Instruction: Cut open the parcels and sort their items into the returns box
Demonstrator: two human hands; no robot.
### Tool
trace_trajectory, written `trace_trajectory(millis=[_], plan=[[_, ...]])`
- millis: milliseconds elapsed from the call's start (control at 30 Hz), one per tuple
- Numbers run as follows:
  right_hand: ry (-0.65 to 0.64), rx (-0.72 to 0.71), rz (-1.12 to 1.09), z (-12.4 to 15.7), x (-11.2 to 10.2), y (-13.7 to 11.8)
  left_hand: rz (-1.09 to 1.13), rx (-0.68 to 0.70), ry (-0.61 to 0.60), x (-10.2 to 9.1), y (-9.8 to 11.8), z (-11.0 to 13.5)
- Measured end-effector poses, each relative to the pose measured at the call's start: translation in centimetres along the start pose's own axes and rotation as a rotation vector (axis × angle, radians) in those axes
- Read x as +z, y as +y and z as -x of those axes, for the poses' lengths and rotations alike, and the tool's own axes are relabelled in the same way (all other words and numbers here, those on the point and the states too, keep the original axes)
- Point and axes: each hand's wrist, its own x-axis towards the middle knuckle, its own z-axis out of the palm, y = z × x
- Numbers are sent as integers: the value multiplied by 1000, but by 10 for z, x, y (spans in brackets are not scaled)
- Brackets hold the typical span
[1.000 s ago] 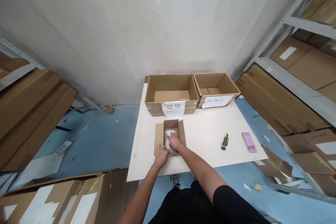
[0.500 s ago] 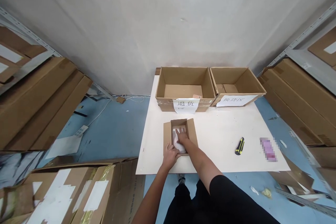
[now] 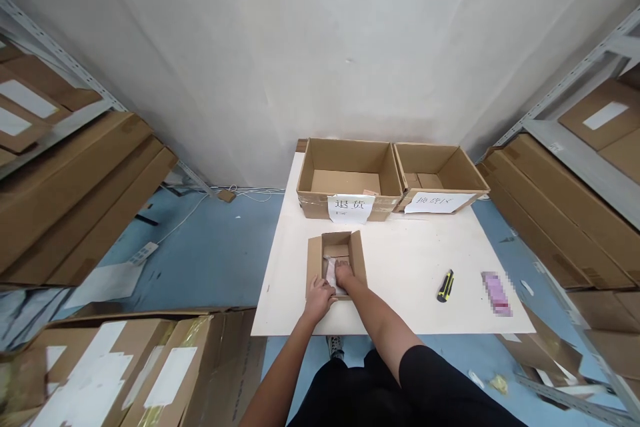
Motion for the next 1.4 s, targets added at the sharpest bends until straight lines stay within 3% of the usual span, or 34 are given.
trace_trajectory(millis=[300, 667, 933, 1067, 1167, 1300, 1400], plan=[[9, -11, -14, -23, -2, 4, 7, 17, 14, 2, 0, 0], [-39, -93, 143, -7, -8, 0, -20, 13, 14, 5, 1, -2], [100, -98, 151, 20, -32, -20, -48, -7, -28, -1, 1, -2], [179, -189, 108, 45, -59, -24, -106, -8, -49, -5, -1, 0], [354, -289, -47, 64, -96, -11, -145, 0, -45, -10, -6, 4], [505, -329, -402, 87, -158, 35, -212, 10, -44, -25, -21, 11], [383, -318, -572, 98, -192, 79, -278, 5, -62, -43, -39, 16]])
